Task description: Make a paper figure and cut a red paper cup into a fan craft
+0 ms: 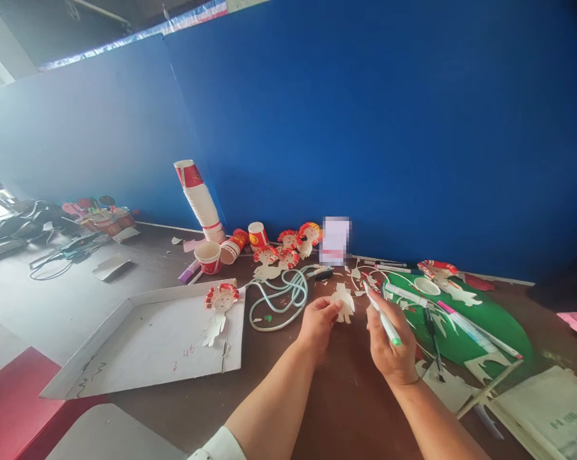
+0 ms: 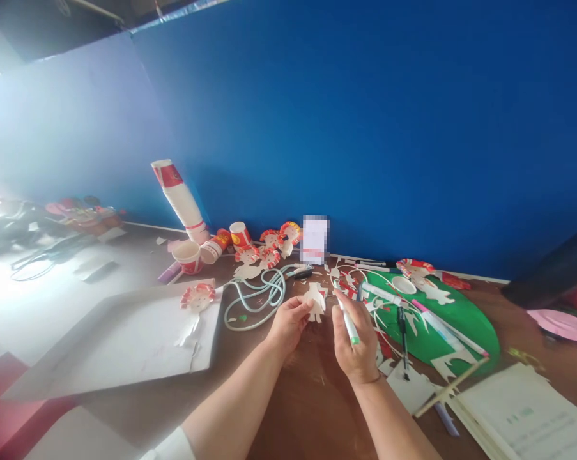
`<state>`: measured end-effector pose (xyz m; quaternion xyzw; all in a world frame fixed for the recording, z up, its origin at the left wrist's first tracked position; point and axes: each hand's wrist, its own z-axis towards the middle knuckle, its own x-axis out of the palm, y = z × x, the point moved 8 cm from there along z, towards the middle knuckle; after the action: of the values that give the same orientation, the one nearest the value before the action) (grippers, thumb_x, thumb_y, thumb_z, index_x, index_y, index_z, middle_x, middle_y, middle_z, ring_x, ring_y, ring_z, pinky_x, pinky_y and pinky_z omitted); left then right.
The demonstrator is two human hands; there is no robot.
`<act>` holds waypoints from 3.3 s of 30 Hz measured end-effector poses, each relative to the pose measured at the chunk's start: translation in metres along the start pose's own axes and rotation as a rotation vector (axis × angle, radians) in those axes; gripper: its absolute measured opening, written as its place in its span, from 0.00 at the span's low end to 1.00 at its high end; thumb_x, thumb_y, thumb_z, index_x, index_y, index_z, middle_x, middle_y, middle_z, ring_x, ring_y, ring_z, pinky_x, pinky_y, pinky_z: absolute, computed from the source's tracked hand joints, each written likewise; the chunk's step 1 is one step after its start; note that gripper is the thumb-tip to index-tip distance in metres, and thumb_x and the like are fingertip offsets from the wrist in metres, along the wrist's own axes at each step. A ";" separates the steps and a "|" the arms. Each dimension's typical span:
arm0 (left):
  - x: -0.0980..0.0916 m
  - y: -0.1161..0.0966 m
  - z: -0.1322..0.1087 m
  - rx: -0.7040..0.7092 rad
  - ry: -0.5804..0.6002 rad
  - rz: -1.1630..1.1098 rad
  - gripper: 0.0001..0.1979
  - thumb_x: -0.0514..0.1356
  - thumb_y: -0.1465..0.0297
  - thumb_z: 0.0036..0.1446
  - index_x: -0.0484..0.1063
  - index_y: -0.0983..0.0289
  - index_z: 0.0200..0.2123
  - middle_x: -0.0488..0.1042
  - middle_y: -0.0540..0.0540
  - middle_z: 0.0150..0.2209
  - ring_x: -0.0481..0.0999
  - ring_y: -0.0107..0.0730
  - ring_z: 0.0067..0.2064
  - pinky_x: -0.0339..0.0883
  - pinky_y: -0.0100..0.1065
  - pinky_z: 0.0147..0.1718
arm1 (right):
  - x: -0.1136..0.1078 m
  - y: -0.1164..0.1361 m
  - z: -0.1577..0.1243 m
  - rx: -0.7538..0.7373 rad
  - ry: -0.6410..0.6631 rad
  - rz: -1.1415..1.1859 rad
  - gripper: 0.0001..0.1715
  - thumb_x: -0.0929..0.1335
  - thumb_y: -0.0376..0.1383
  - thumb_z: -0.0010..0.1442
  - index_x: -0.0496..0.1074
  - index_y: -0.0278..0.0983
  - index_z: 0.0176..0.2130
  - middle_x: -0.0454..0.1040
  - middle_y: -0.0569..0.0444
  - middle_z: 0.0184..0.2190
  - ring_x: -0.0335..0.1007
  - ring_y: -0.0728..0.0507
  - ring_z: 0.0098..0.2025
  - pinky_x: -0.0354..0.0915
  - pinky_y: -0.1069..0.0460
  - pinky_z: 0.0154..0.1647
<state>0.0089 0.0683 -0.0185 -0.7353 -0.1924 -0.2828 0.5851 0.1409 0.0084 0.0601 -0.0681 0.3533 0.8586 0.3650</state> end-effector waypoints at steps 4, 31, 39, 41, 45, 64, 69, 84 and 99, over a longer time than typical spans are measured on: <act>0.000 0.001 0.001 0.014 0.028 -0.011 0.15 0.71 0.64 0.41 0.73 0.67 0.26 0.71 0.52 0.25 0.67 0.24 0.27 0.59 0.29 0.32 | 0.001 0.016 -0.002 -0.098 0.024 0.009 0.17 0.64 0.31 0.62 0.69 0.37 0.51 0.75 0.46 0.44 0.73 0.41 0.44 0.70 0.44 0.46; 0.001 0.000 0.001 0.008 0.004 -0.027 0.19 0.73 0.63 0.34 0.74 0.68 0.26 0.70 0.52 0.24 0.66 0.24 0.26 0.58 0.29 0.31 | 0.012 0.031 -0.004 -0.230 0.066 -0.127 0.15 0.65 0.30 0.61 0.70 0.38 0.49 0.78 0.48 0.40 0.76 0.42 0.40 0.71 0.48 0.42; -0.001 0.002 0.002 -0.008 -0.006 -0.013 0.20 0.74 0.62 0.31 0.73 0.69 0.25 0.70 0.52 0.24 0.66 0.24 0.26 0.58 0.30 0.32 | 0.013 0.028 -0.005 -0.224 0.075 -0.128 0.15 0.65 0.31 0.62 0.69 0.38 0.49 0.78 0.48 0.41 0.76 0.42 0.40 0.71 0.47 0.43; -0.001 0.002 0.002 -0.005 -0.006 -0.012 0.20 0.74 0.62 0.32 0.73 0.69 0.24 0.70 0.52 0.23 0.66 0.23 0.26 0.57 0.30 0.31 | 0.013 0.027 -0.005 -0.219 0.078 -0.130 0.15 0.65 0.31 0.62 0.69 0.39 0.49 0.78 0.48 0.41 0.76 0.42 0.41 0.72 0.47 0.43; 0.000 -0.001 0.001 -0.002 -0.012 0.006 0.20 0.74 0.61 0.32 0.73 0.69 0.24 0.68 0.50 0.22 0.63 0.21 0.25 0.56 0.29 0.29 | 0.013 0.026 -0.005 -0.204 0.087 -0.129 0.14 0.64 0.33 0.62 0.70 0.39 0.49 0.78 0.47 0.41 0.76 0.42 0.41 0.72 0.47 0.43; -0.001 0.001 0.003 -0.002 0.002 -0.014 0.20 0.74 0.61 0.32 0.73 0.68 0.25 0.69 0.51 0.24 0.66 0.24 0.27 0.57 0.29 0.31 | 0.013 0.029 -0.007 -0.210 0.075 -0.114 0.13 0.66 0.31 0.60 0.70 0.38 0.46 0.78 0.49 0.38 0.76 0.42 0.38 0.71 0.49 0.41; -0.002 0.002 0.004 -0.004 -0.004 -0.010 0.19 0.74 0.62 0.33 0.73 0.68 0.25 0.69 0.51 0.24 0.65 0.23 0.26 0.56 0.29 0.30 | 0.012 0.028 -0.008 -0.219 0.061 -0.142 0.12 0.65 0.32 0.60 0.70 0.38 0.45 0.78 0.49 0.37 0.76 0.42 0.37 0.71 0.49 0.39; 0.000 0.001 0.002 -0.006 0.011 -0.029 0.18 0.74 0.63 0.34 0.73 0.68 0.25 0.69 0.51 0.23 0.64 0.22 0.25 0.56 0.29 0.30 | 0.012 0.029 -0.008 -0.209 0.066 -0.167 0.10 0.65 0.33 0.61 0.70 0.38 0.44 0.79 0.49 0.36 0.77 0.43 0.36 0.71 0.50 0.39; -0.001 0.001 0.003 0.000 0.016 -0.010 0.19 0.73 0.62 0.34 0.72 0.68 0.24 0.67 0.49 0.22 0.63 0.21 0.25 0.55 0.29 0.29 | 0.013 0.029 -0.008 -0.242 0.054 -0.147 0.12 0.67 0.30 0.59 0.70 0.36 0.45 0.78 0.49 0.36 0.76 0.44 0.37 0.70 0.52 0.39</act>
<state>0.0097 0.0712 -0.0202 -0.7320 -0.1913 -0.2916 0.5852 0.1105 -0.0033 0.0659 -0.1603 0.2510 0.8637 0.4067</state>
